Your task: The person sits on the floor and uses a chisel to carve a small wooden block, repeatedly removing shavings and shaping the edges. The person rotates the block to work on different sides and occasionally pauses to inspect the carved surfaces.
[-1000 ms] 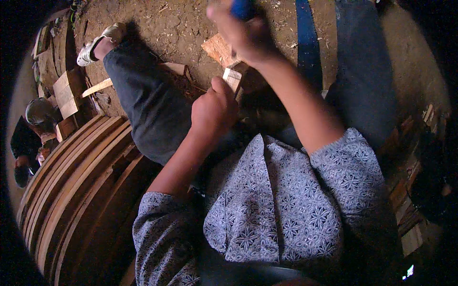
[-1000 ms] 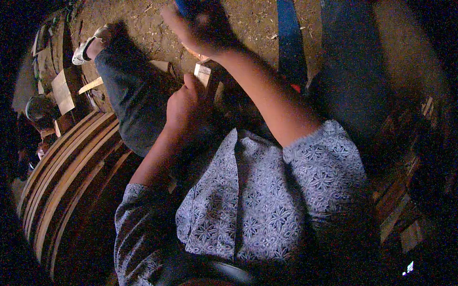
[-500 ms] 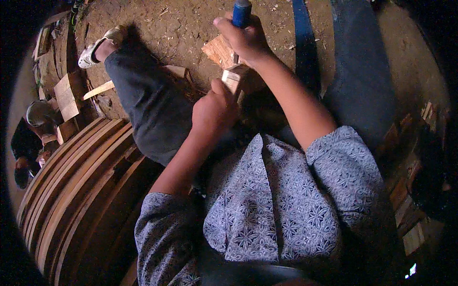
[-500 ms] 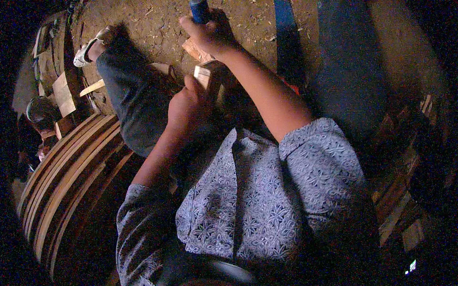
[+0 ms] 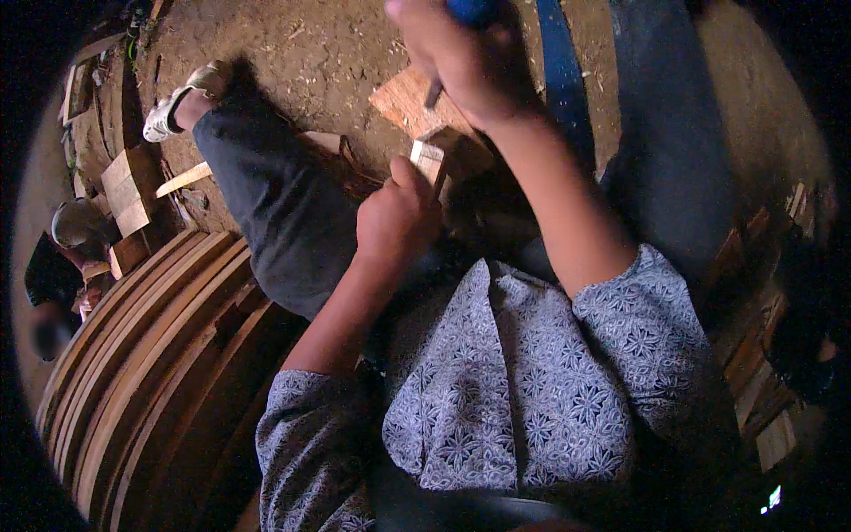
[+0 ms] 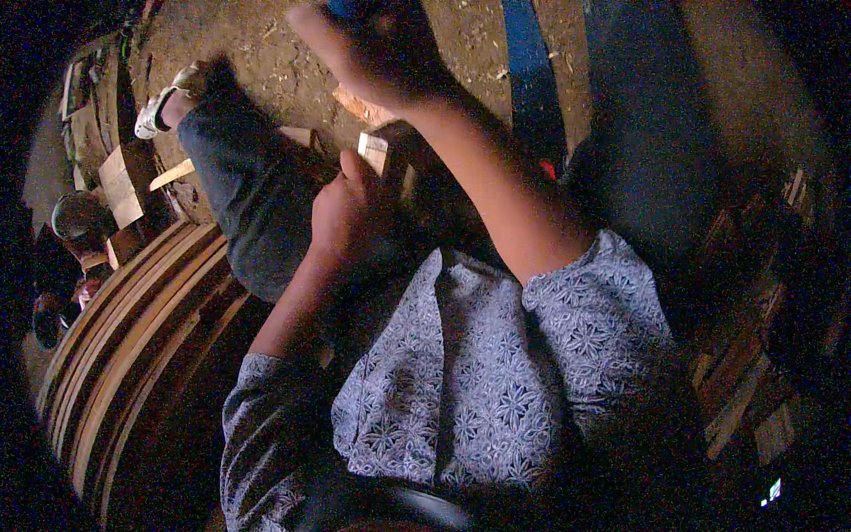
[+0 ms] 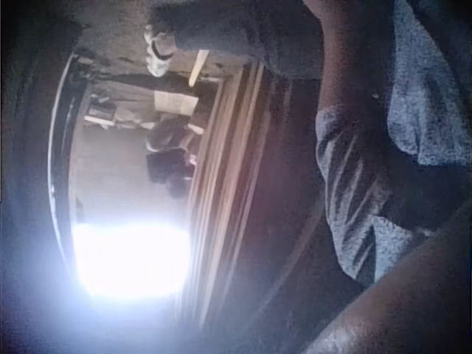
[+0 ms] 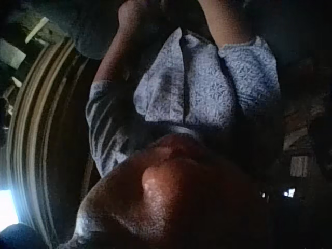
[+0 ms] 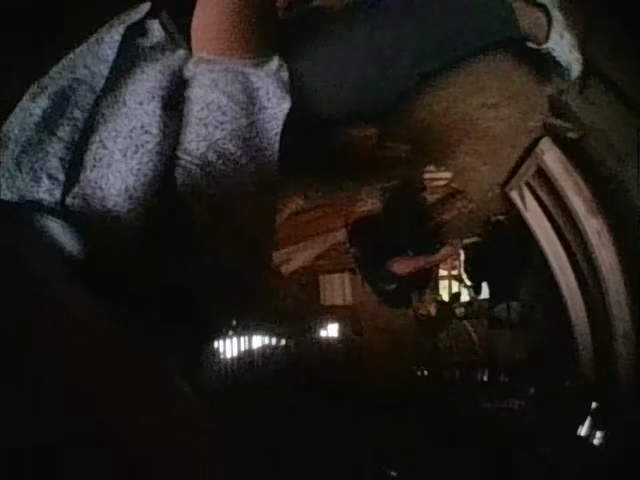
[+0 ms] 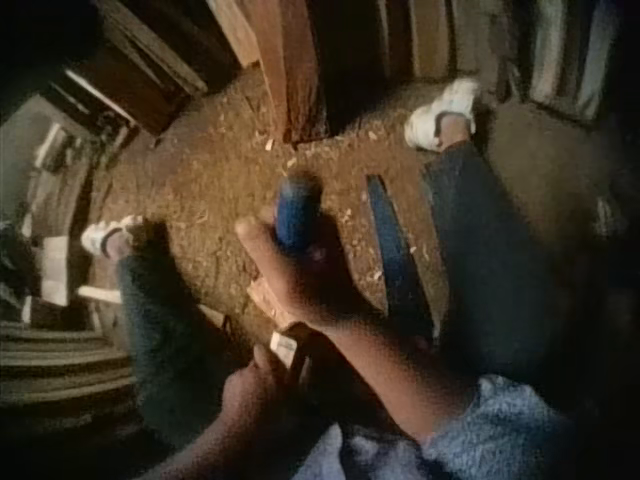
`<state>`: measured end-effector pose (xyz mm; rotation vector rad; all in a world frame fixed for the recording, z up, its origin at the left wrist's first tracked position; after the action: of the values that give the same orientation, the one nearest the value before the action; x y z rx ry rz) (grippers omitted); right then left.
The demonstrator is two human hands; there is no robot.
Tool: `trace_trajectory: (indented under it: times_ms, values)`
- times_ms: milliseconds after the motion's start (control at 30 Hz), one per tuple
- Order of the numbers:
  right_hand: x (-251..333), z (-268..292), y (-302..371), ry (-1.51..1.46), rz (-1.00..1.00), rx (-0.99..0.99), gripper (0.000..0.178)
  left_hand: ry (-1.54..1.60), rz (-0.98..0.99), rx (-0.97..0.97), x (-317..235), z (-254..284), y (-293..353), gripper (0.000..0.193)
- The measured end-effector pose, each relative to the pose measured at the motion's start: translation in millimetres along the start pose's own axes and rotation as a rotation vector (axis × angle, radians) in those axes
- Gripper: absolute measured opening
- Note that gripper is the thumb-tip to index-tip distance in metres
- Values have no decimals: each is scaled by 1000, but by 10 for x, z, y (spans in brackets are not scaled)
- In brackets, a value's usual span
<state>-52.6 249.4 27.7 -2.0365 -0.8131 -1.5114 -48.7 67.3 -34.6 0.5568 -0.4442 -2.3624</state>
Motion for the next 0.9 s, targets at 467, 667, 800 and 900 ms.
trace_trajectory:
  times_ms: [467, 667, 800, 900]
  values:
    - [21, 22, -32, -59, 198, 24, 32, -18, 35, 19, -93, -12, -19, 34]
    - [-719, 250, 77, 158, -54, -121, 30, -27, 46, -7, -15, -63, 11, 32]
    - [130, 87, 32, 71, -34, 94, 28, -3, 6, 5, -117, -37, -20, 33]
    - [-743, 157, 92, 226, -73, -105, 28, -11, 10, 4, -105, -32, -57, 34]
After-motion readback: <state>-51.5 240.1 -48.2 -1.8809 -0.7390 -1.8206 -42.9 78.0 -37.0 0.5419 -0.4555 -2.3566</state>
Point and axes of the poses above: each hand's wrist, its own y-axis away from the middle knuckle, its own z-axis out of the back of the hand, x = y × z, the point moved 9 cm from there along -y, towards the middle knuckle, and after that the axes turned 6 degrees about y, right-handed, at the moved point
